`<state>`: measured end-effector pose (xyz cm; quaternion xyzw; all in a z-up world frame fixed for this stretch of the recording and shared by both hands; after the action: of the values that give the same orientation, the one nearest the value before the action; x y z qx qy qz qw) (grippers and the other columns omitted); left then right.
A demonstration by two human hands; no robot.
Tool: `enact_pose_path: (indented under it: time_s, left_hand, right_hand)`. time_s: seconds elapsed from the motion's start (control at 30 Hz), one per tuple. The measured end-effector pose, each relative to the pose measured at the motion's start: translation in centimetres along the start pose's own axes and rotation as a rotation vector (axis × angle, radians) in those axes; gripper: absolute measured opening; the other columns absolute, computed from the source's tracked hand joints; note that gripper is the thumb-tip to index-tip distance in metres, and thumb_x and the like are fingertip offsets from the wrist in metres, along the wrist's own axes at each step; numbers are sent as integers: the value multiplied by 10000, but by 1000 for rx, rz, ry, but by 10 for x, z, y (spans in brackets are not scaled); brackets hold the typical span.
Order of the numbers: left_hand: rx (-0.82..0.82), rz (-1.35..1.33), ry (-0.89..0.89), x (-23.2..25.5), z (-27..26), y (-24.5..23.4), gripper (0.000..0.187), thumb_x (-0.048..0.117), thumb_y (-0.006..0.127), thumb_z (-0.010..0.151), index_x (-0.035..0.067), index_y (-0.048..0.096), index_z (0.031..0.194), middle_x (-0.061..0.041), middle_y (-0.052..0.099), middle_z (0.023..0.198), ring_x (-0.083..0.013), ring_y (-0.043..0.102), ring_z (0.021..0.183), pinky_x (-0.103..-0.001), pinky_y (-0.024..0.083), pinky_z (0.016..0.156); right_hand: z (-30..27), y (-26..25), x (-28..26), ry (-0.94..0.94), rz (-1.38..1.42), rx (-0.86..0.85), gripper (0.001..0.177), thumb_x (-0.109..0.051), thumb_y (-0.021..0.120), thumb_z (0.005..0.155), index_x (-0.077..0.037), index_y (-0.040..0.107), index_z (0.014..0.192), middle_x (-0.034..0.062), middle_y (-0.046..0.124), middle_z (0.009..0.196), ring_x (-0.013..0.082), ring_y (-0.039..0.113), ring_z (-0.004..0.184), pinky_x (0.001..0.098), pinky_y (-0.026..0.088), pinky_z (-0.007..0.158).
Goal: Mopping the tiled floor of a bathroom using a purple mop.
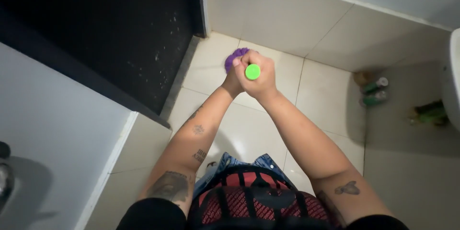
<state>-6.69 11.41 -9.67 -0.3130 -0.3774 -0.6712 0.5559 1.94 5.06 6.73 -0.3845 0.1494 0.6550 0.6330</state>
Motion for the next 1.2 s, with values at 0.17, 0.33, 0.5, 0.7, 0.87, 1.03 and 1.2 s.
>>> enact_pose_path:
  time_s: [0.17,0.33,0.5,0.7,0.87,1.03,1.2]
  left_hand:
    - [-10,-60,96,-32,-11,34,236,293,631,970,58,637,975,-34,656,980,-141,648,928,-316,535,802]
    - [-45,90,-7,28,8,115,216,279,649,927,64,652,929,-48,696,913,-162,676,847,-324,544,749]
    - [-74,536,-157,60,43,168,201,237,691,851,46,656,904,-101,757,875,-214,710,787,-356,568,704]
    - [-38,585,-41,-7,48,164,201,230,708,818,51,668,899,-129,757,879,-237,739,823,-362,567,701]
    - [-19,620,-98,46,51,191,212,249,716,819,60,681,908,-127,770,882,-227,765,830,-348,579,709]
    - [22,694,-44,89,35,203,223,241,696,849,65,679,985,-122,760,924,-239,751,865,-352,581,758]
    - [130,502,-61,20,14,152,202,244,643,874,69,678,967,-100,748,892,-187,698,834,-345,567,755]
  right_hand:
    - [-22,-32,-9,-159,35,-211,210,-120,736,916,-52,570,807,77,692,860,192,674,818,313,545,766]
    - [-16,-104,-32,-17,165,-385,180,-175,781,901,-37,665,904,39,687,840,143,668,805,297,541,756]
    - [-21,-155,16,60,210,-130,270,-149,753,930,-44,562,772,12,578,723,115,522,672,272,432,627]
    - [-37,-161,70,-67,147,-211,236,-85,710,919,-42,537,764,13,594,754,100,554,692,269,465,655]
    - [-20,-180,39,-28,239,-271,213,-75,707,927,-35,559,779,14,585,742,107,529,705,276,444,654]
    - [-22,-191,11,73,382,-262,242,-118,711,955,-52,560,778,-9,594,714,95,565,661,259,450,619]
    - [-47,-165,35,-134,297,-56,329,-94,781,913,-50,496,755,45,588,764,124,576,730,274,478,679]
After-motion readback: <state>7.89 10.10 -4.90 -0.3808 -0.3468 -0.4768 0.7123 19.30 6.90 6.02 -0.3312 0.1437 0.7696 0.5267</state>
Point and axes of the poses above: each hand's wrist, its own z-axis towards the middle knuckle, its own y-axis out of the palm, x = y × z, the point moved 8 cm from there along z, towards the middle knuckle
